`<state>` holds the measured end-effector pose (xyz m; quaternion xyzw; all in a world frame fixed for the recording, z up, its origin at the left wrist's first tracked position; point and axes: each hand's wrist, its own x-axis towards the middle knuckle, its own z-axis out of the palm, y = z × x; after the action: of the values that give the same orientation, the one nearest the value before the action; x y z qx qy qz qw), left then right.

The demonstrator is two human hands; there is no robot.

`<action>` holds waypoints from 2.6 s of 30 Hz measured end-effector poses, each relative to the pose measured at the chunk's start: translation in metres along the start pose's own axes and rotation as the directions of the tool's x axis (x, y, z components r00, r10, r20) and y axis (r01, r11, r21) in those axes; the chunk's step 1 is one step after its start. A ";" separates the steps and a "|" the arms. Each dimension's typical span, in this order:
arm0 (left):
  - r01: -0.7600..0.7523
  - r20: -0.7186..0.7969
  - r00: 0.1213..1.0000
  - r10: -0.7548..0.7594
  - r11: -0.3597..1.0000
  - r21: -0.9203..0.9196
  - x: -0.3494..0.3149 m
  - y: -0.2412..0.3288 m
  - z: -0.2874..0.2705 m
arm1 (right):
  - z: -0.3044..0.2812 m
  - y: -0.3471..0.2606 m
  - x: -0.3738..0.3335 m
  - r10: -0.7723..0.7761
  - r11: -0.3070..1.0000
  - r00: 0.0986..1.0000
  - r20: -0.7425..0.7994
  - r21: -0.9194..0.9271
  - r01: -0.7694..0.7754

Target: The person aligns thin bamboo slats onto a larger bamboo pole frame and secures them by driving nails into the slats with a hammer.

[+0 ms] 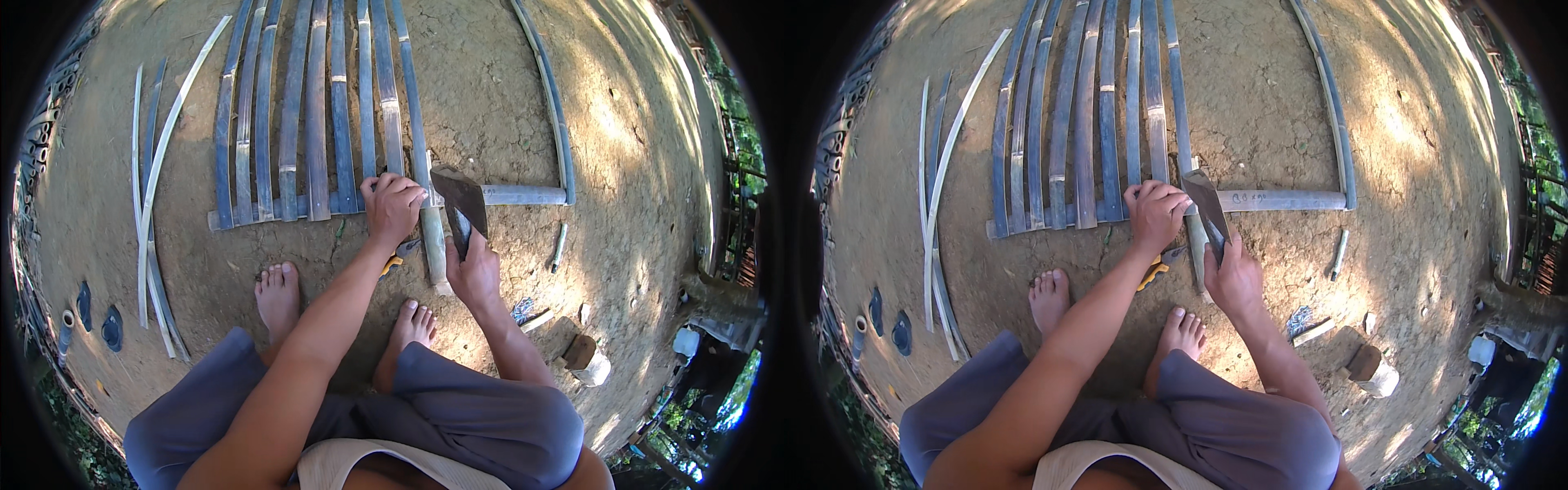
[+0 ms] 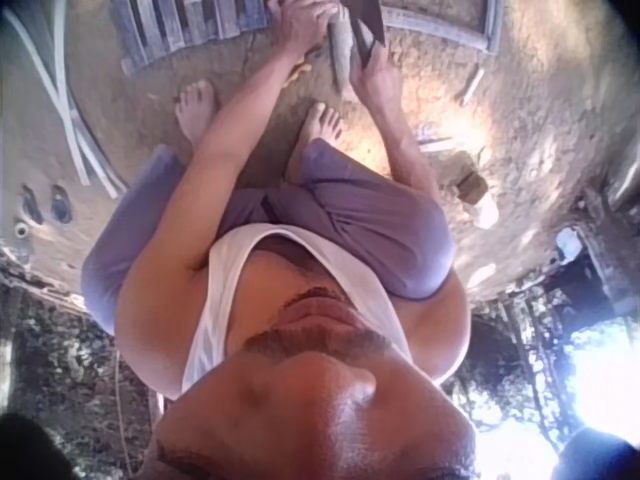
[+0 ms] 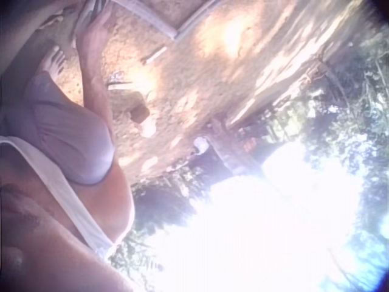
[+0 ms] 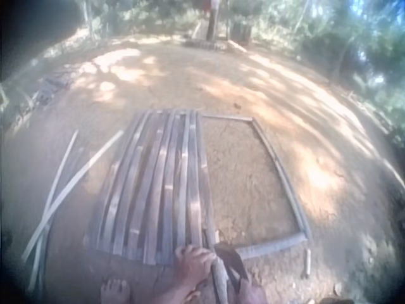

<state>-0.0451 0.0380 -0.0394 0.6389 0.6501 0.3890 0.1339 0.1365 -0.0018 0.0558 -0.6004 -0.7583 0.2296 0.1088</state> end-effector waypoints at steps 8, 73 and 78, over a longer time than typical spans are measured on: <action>0.039 0.007 0.999 -0.039 0.999 0.009 0.000 0.001 -0.001 | 0.000 0.003 0.006 0.014 1.000 0.999 0.034 0.020 -0.015; -0.595 0.743 0.595 0.307 0.789 0.150 0.173 -0.049 0.075 | 0.017 0.038 0.004 -0.304 0.952 0.947 -0.103 0.006 0.306; -0.570 0.674 0.643 0.365 0.815 0.103 0.166 -0.061 0.078 | 0.020 0.045 0.021 -0.125 0.987 0.992 -0.012 0.103 0.125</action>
<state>-0.0616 0.2268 -0.0788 0.8905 0.4291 0.0695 0.1345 0.1609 0.0218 0.0149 -0.5459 -0.7812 0.2597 0.1561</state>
